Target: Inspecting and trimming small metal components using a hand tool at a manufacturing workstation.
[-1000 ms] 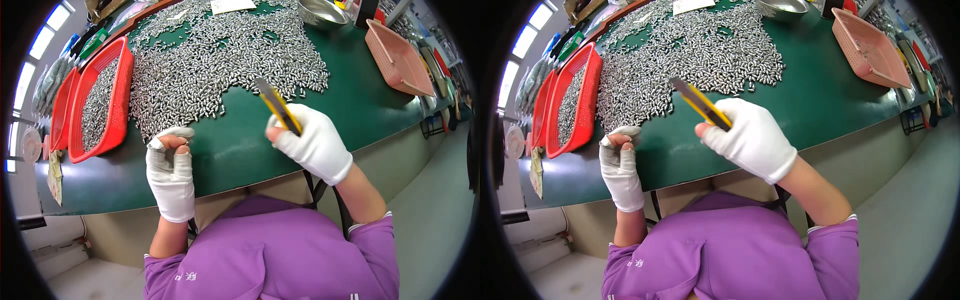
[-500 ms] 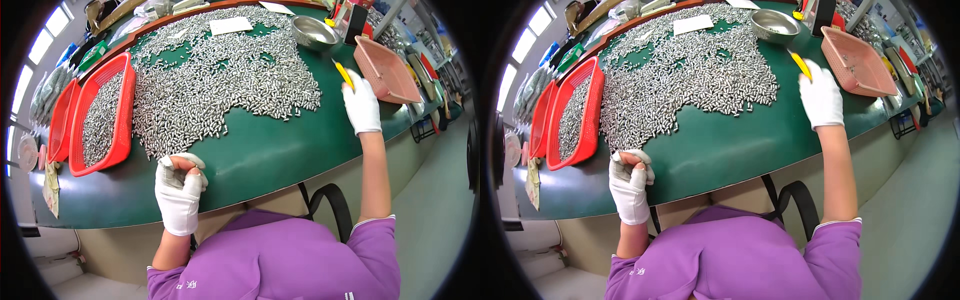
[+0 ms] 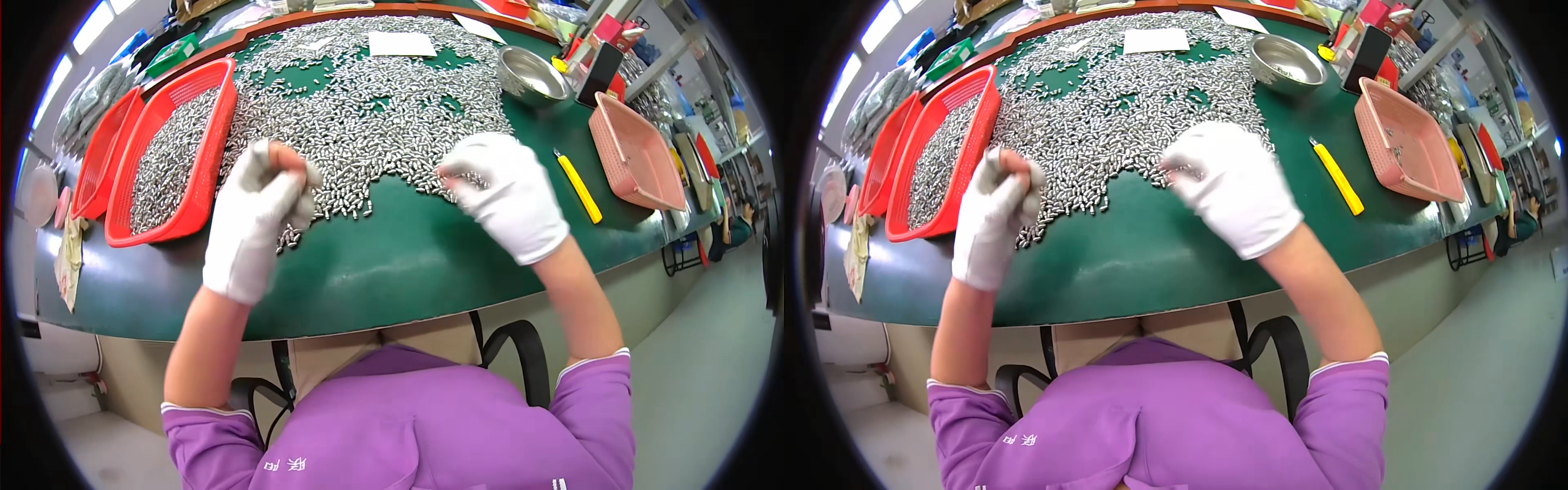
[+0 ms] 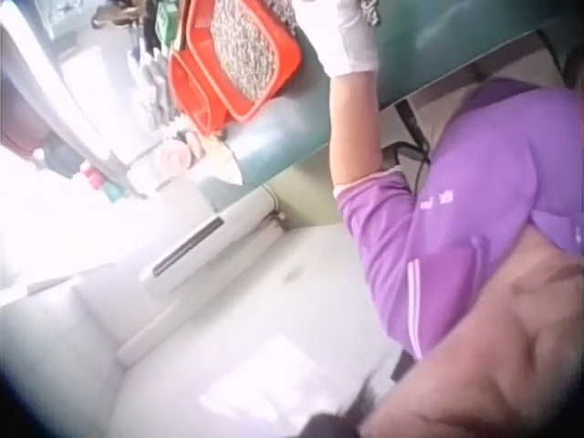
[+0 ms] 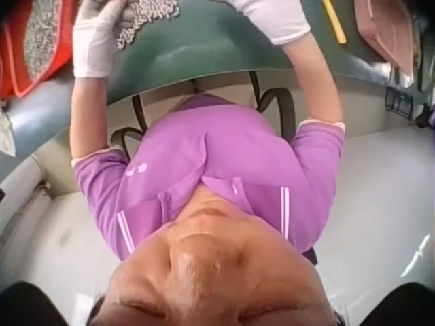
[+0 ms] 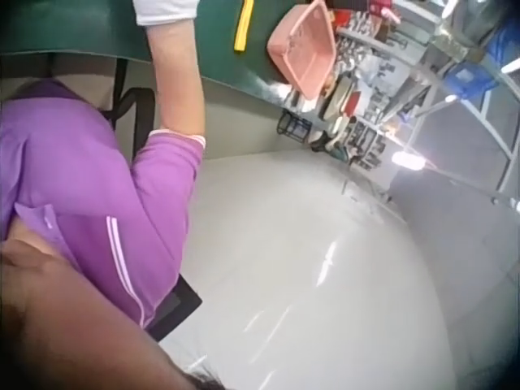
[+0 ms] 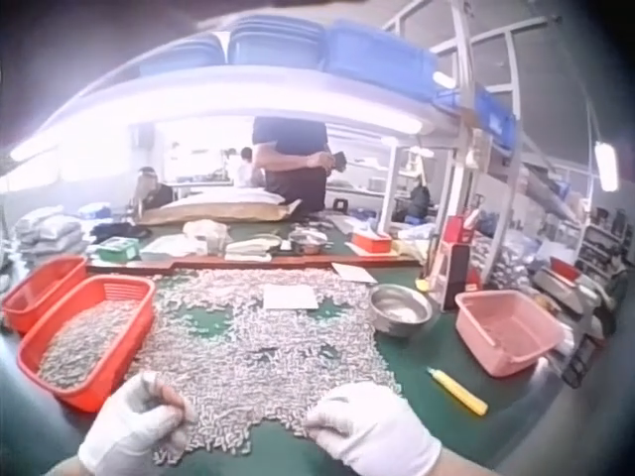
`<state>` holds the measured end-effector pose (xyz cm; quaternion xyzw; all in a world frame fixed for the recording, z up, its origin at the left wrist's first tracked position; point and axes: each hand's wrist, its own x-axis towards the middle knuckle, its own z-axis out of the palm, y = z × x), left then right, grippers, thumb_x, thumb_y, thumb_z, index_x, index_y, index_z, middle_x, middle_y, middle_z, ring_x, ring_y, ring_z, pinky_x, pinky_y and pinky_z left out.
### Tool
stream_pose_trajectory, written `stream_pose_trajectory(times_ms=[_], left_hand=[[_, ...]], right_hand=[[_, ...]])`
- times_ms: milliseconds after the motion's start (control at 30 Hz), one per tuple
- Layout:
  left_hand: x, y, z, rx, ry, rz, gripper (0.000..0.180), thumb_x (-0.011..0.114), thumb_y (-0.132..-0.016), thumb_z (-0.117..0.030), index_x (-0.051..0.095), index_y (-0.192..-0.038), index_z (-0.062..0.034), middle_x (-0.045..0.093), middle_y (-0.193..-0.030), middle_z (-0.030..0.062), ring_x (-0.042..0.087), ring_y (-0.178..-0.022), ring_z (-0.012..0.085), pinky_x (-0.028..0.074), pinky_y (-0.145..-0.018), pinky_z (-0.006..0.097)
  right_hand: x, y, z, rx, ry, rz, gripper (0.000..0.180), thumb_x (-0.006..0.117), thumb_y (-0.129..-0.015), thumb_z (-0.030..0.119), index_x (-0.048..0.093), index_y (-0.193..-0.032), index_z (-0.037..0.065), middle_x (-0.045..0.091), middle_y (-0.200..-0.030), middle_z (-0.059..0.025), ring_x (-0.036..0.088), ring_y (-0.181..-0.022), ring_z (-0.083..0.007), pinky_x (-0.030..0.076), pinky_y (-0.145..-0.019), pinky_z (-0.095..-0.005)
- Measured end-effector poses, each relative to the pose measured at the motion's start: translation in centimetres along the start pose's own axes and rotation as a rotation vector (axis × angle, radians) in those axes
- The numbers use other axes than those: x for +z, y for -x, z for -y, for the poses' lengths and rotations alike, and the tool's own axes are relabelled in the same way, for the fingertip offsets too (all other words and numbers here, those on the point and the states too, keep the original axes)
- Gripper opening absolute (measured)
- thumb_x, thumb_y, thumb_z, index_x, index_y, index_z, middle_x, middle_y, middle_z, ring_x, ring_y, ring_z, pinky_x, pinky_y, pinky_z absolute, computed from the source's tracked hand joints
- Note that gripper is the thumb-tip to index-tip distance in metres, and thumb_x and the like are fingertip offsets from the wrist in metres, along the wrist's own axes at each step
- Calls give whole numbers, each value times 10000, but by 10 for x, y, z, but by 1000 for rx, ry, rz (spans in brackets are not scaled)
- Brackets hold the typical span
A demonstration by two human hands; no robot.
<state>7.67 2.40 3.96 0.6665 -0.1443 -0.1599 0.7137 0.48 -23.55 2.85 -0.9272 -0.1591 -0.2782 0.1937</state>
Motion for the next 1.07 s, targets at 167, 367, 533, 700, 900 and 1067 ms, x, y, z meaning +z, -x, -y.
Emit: stream_pose_trajectory(times_ms=[167,367,533,700,900,1067], left_hand=[[6,-38,18,-14,364,202,116,483,-939,-99,566,-1015,-73,597,-878,13,517,-659,49,430,-591,190],[-1,-32,32,-252,613,275,128,453,-912,-92,521,-1017,-64,581,-843,39,436,-554,74,359,-499,198],[3,-19,25,-338,535,401,207,608,-891,-217,489,-1009,-96,458,-793,5,285,-514,36,238,-461,179],[13,-6,19,-532,378,422,186,606,-915,-231,476,-984,-117,518,-820,-14,405,-572,36,285,-485,182],[13,-13,20,-522,290,426,248,669,-889,-258,500,-992,-109,564,-896,26,397,-593,42,271,-489,183],[11,-16,26,-548,374,433,278,680,-884,-259,519,-1047,-102,587,-906,39,440,-603,50,300,-497,174]], right_hand=[[34,-33,21,-150,-73,365,66,676,-715,157,644,-747,109,591,-764,-60,589,-760,-272,479,-692,-394],[49,-33,17,-183,-126,404,86,681,-719,185,653,-756,112,605,-763,-59,591,-758,-274,472,-687,-399],[45,-31,14,-91,-234,211,83,710,-740,179,656,-758,119,591,-755,-52,588,-773,-262,476,-680,-393],[40,-33,16,-22,-476,134,170,784,-656,100,667,-779,111,612,-761,-41,590,-744,-241,477,-687,-357],[36,-34,17,-92,-513,166,183,798,-685,122,671,-816,108,608,-771,-13,570,-731,-199,452,-667,-324],[36,-31,19,-43,-467,94,191,770,-724,91,718,-907,110,631,-795,-24,586,-760,-198,482,-685,-332]])
